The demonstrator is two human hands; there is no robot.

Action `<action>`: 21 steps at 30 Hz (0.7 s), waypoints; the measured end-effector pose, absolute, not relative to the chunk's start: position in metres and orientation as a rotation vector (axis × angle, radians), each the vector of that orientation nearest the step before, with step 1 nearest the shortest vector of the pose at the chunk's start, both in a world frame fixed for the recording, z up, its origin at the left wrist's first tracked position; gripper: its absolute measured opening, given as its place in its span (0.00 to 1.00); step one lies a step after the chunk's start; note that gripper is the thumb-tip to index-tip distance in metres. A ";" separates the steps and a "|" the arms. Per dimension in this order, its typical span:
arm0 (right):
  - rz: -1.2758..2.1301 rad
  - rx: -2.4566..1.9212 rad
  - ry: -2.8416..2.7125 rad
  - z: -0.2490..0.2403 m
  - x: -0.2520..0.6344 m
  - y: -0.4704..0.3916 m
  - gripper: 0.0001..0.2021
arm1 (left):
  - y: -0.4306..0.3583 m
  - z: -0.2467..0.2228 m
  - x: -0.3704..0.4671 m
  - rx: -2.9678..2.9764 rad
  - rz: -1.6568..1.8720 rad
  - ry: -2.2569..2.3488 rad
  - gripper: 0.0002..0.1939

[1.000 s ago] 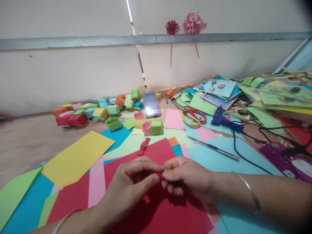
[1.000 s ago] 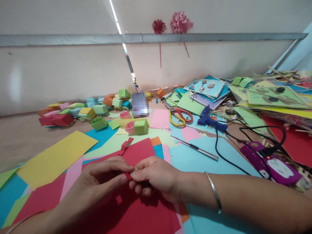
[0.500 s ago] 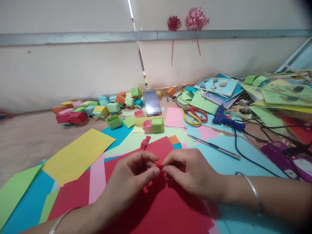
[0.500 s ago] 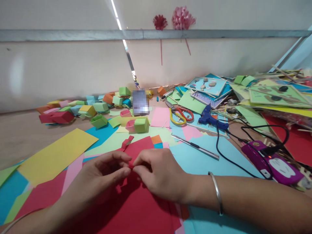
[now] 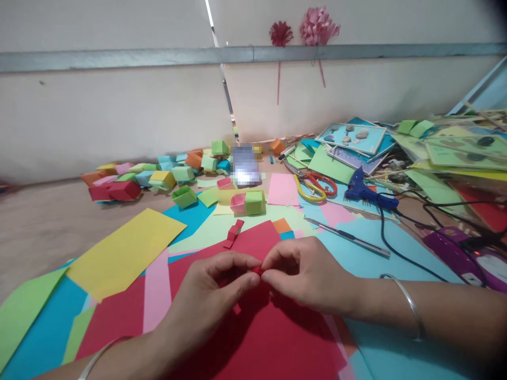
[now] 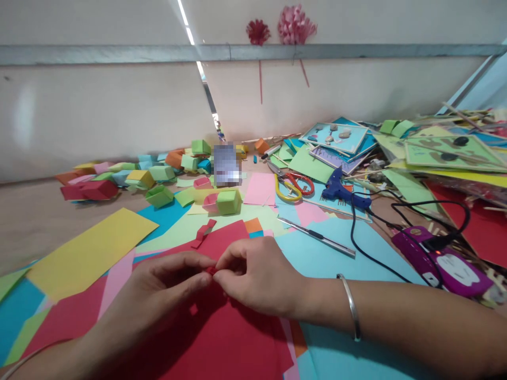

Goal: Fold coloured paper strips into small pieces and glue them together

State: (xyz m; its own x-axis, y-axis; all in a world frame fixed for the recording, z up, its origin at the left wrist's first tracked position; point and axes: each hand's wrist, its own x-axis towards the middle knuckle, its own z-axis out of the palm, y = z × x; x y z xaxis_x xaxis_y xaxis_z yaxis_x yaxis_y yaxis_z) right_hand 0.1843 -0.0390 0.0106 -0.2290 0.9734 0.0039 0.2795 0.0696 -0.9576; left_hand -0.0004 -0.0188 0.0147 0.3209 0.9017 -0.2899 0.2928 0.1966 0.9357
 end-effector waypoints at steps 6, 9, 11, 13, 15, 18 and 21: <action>1.225 -1.243 -1.562 0.010 0.184 -0.039 0.03 | -0.020 0.020 0.002 1.411 0.606 1.220 0.12; 1.246 -1.222 -1.495 0.009 0.184 -0.039 0.02 | -0.020 0.022 0.002 1.469 0.619 1.247 0.13; 1.252 -1.222 -1.506 0.009 0.185 -0.037 0.03 | -0.019 0.021 0.002 1.531 0.624 1.258 0.11; 1.240 -1.233 -1.585 0.009 0.185 -0.036 0.03 | -0.018 0.020 0.001 1.578 0.604 1.248 0.10; 1.160 -1.236 -1.730 0.008 0.186 -0.035 0.03 | -0.017 0.018 0.000 1.619 0.586 1.226 0.10; 0.925 -1.199 -1.976 0.005 0.187 -0.036 0.05 | -0.017 0.015 -0.001 1.729 0.561 1.208 0.09; 0.754 -1.125 -2.144 0.002 0.187 -0.036 0.10 | -0.020 0.013 -0.001 1.827 0.507 1.160 0.08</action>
